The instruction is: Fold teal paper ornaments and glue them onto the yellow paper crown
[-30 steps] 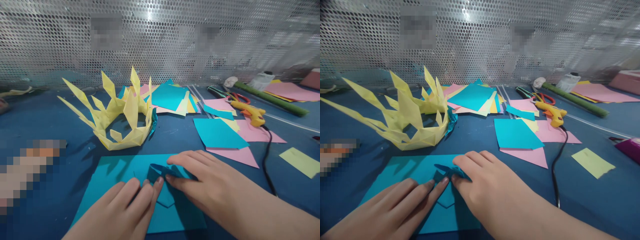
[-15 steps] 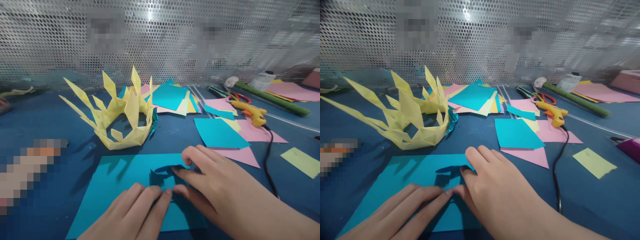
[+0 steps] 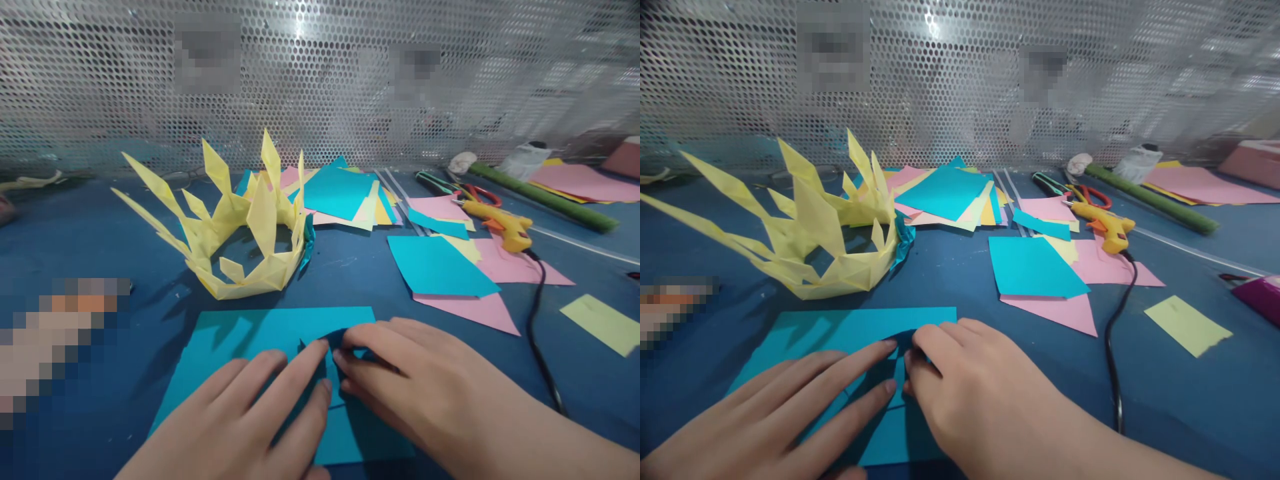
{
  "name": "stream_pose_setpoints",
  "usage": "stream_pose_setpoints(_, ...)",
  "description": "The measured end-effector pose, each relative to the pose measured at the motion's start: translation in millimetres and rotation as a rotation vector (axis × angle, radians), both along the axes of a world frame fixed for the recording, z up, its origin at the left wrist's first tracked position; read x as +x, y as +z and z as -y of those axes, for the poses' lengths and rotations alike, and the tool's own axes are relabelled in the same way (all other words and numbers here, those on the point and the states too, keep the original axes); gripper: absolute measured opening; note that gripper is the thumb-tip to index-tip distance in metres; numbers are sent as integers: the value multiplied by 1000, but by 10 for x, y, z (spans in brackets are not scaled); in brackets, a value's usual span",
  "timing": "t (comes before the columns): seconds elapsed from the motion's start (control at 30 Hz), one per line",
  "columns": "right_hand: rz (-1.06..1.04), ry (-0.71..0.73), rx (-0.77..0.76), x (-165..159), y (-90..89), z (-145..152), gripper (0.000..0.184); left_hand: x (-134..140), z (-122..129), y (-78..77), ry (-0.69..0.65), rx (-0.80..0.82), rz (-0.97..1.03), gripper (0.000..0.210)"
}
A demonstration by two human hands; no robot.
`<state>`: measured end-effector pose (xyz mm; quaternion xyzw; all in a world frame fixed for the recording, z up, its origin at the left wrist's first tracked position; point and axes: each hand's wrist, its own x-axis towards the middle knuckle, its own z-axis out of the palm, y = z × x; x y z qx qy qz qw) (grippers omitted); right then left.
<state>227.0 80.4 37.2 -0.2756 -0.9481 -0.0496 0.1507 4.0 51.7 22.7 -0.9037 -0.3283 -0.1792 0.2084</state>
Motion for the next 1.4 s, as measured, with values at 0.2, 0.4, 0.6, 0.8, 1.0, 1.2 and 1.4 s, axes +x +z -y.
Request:
stream_pose_setpoints(0.2, -77, -28, -32, 7, -50, 9, 12, -14, -15, 6, 17, 44, 37, 40)
stream_pose_setpoints(0.4, 26, -35, -69, -7, 37, 28, 14, -40, 1, 0, 62, 14, 26, 51)
stream_pose_setpoints(0.6, 40, -35, 25, -15, 98, 106, 30, -68, -22, -45, 30, 42, 0, 47)
stream_pose_setpoints(0.8, 62, -66, 36, -63, 109, 110, 30, -67, -15, -95, -6, 58, 20, 46)
stream_pose_setpoints(1.0, 77, -56, -1, -48, 74, 96, 21, -98, -8, -85, 30, 4, 45, 51)
stream_pose_setpoints(1.2, 69, -62, -18, -35, 46, 89, 20, -119, -33, -81, 16, 28, 49, 48)
stream_pose_setpoints(1.4, 77, -72, -33, -32, 25, 83, 19, -84, -29, -80, 26, -27, 80, 44)
